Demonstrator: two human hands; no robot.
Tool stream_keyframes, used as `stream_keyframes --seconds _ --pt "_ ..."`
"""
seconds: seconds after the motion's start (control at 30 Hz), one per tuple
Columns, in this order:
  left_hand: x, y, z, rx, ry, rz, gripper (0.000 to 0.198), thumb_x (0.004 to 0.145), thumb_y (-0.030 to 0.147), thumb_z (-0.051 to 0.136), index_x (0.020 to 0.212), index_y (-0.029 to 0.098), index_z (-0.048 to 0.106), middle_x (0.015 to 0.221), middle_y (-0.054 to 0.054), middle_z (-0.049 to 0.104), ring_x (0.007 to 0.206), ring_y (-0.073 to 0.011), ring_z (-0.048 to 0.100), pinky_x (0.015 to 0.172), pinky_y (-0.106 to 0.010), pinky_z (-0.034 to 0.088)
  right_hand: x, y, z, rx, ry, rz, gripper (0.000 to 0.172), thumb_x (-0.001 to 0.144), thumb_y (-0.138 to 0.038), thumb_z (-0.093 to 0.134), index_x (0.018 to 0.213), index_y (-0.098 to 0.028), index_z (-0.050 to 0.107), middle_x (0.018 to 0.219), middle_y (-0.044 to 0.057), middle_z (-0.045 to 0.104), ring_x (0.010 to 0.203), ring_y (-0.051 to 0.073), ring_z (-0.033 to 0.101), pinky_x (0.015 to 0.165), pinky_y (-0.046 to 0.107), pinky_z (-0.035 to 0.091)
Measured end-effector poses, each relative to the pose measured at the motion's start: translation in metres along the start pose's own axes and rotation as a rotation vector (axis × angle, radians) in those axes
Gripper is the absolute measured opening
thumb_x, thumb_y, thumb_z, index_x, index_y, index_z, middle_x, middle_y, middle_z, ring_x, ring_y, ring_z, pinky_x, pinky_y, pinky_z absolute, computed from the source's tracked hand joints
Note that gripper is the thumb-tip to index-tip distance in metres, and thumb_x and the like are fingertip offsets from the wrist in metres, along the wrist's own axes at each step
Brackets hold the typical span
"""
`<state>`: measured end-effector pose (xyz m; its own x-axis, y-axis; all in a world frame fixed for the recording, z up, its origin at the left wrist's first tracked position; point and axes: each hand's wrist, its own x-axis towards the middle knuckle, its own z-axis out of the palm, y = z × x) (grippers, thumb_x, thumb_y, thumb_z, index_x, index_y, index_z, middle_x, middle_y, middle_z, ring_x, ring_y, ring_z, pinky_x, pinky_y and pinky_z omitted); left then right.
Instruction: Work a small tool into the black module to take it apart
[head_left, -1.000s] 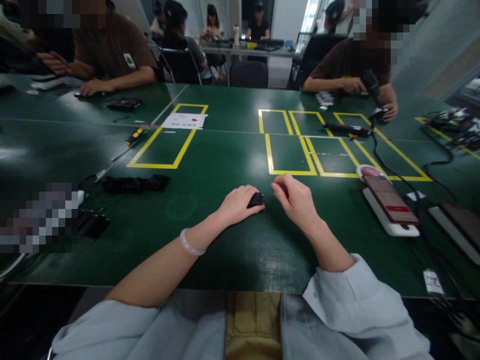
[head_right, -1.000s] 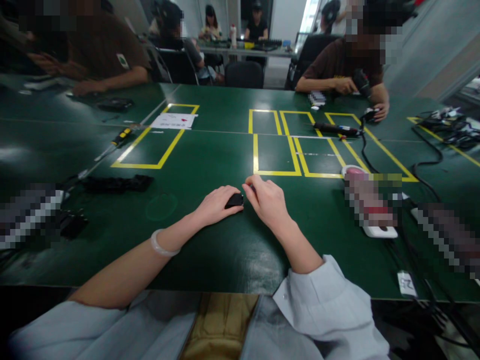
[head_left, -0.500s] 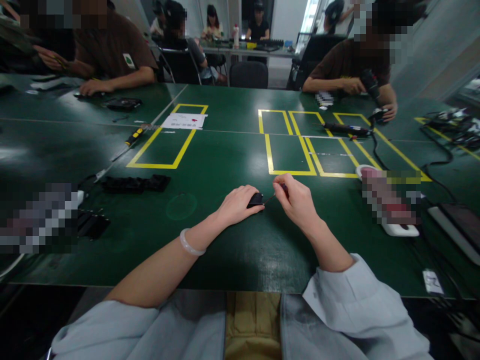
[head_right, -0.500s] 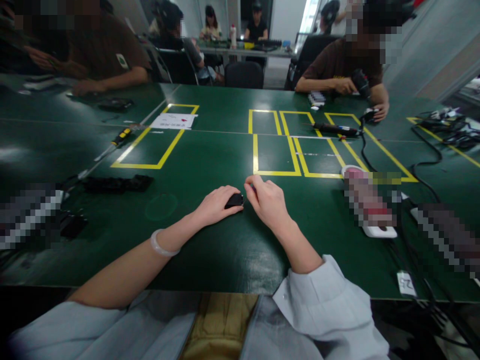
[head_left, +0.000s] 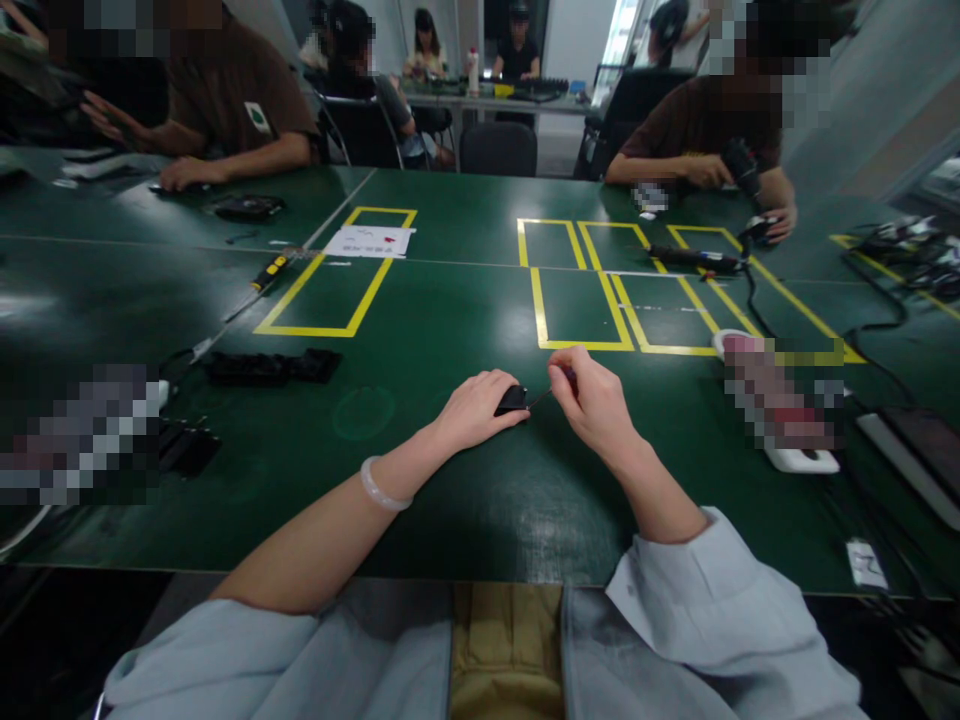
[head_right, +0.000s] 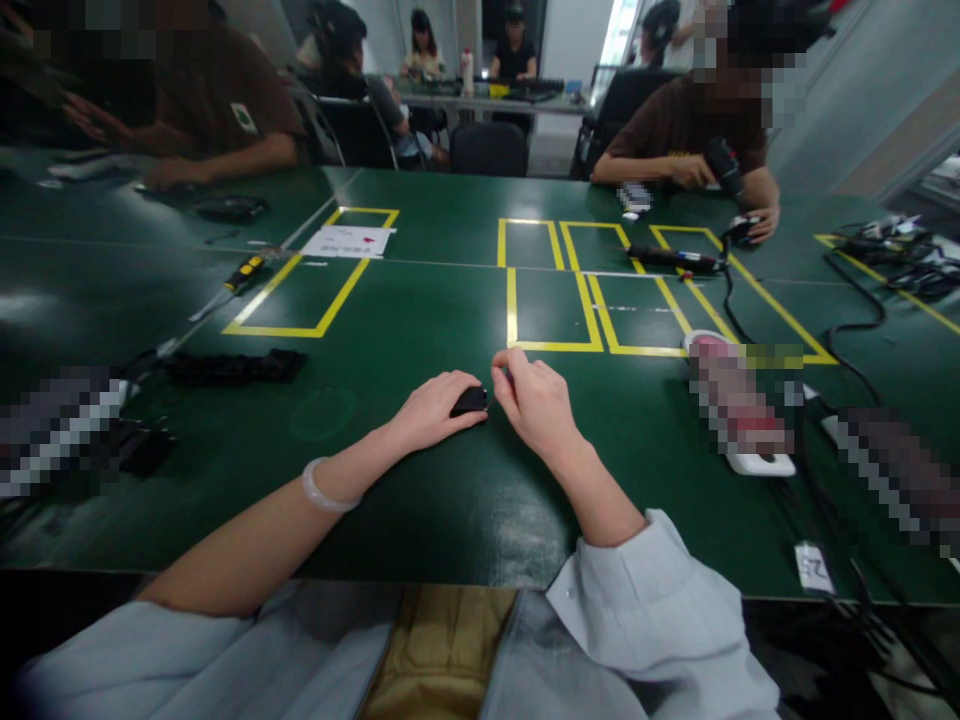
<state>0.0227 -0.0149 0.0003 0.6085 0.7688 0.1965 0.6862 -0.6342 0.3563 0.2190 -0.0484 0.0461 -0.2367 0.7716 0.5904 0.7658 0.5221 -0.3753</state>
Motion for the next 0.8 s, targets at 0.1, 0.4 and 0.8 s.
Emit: stream_keyframes --seconds 0.1,0.4,0.8 --pt "-0.0002 0.0002 -0.0001 -0.001 0.003 0.001 0.039 0.088 0.053 0.053 0.110 0.021 0.053 0.107 -0.006 0.060 0.098 -0.0236 0.056 0.085 -0.036 0.044 -0.0002 -0.0003 0.0003 0.008 0.005 0.009 0.016 0.093 -0.025 0.039 0.100 -0.020 0.053 0.078 0.003 0.062 0.067 0.016 0.058 0.068 0.028 0.043" --pt "-0.0005 0.0012 -0.0014 -0.021 -0.007 -0.010 0.039 0.088 0.053 0.053 0.110 0.021 0.054 0.107 -0.006 0.060 0.098 -0.0236 0.056 0.086 -0.037 0.044 0.0004 0.0002 -0.0001 0.003 -0.004 -0.009 0.019 0.095 -0.036 0.043 0.093 -0.021 0.054 0.072 0.002 0.059 0.060 0.014 0.052 0.062 0.026 0.040" --pt "0.0002 0.0005 0.0002 0.009 -0.016 -0.012 0.040 0.088 0.054 0.053 0.111 0.021 0.053 0.107 -0.006 0.060 0.099 -0.0240 0.056 0.086 -0.037 0.044 -0.0013 0.0016 0.0011 0.003 0.027 -0.004 0.018 0.094 -0.037 0.046 0.086 -0.021 0.051 0.070 0.000 0.057 0.057 0.012 0.049 0.059 0.024 0.039"
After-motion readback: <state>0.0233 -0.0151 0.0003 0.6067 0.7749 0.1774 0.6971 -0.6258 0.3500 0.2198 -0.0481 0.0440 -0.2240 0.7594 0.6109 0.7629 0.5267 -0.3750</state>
